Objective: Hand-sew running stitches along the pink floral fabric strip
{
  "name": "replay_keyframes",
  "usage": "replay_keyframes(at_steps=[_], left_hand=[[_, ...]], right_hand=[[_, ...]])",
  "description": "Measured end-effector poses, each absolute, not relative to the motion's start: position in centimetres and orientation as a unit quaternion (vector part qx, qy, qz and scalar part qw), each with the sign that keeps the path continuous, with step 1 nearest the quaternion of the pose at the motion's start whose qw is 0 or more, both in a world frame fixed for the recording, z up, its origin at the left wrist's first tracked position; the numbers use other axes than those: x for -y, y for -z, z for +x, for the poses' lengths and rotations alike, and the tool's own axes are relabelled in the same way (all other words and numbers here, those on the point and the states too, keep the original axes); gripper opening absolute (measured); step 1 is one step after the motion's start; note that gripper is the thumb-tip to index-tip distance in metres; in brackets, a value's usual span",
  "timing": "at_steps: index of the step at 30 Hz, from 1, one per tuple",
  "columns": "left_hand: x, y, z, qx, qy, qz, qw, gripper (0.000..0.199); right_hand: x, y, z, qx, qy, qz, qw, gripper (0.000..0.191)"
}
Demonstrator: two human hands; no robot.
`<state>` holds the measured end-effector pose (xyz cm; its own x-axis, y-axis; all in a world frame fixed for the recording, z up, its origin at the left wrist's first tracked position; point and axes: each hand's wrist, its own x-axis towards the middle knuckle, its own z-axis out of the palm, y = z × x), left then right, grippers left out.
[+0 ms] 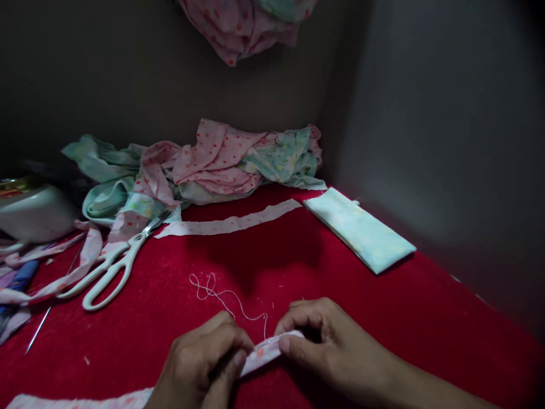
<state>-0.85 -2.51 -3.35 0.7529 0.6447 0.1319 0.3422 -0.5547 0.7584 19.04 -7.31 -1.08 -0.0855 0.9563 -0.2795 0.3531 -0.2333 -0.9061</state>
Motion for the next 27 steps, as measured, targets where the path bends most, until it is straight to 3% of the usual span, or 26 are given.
replay_keyframes(at_steps=[18, 27], left_hand=[[2.60, 3.32, -0.48, -0.296, -0.231, 0.844, 0.384, 0.023], [2.46, 3.20, -0.53, -0.301, -0.202, 0.830, 0.424, 0.023]], right_hand=[[7.39, 1.13, 18.99, 0.525, -0.521, -0.597, 0.311, 0.016], [7.38, 1.30, 18.77, 0.479, -0.595, -0.553, 0.333, 0.016]])
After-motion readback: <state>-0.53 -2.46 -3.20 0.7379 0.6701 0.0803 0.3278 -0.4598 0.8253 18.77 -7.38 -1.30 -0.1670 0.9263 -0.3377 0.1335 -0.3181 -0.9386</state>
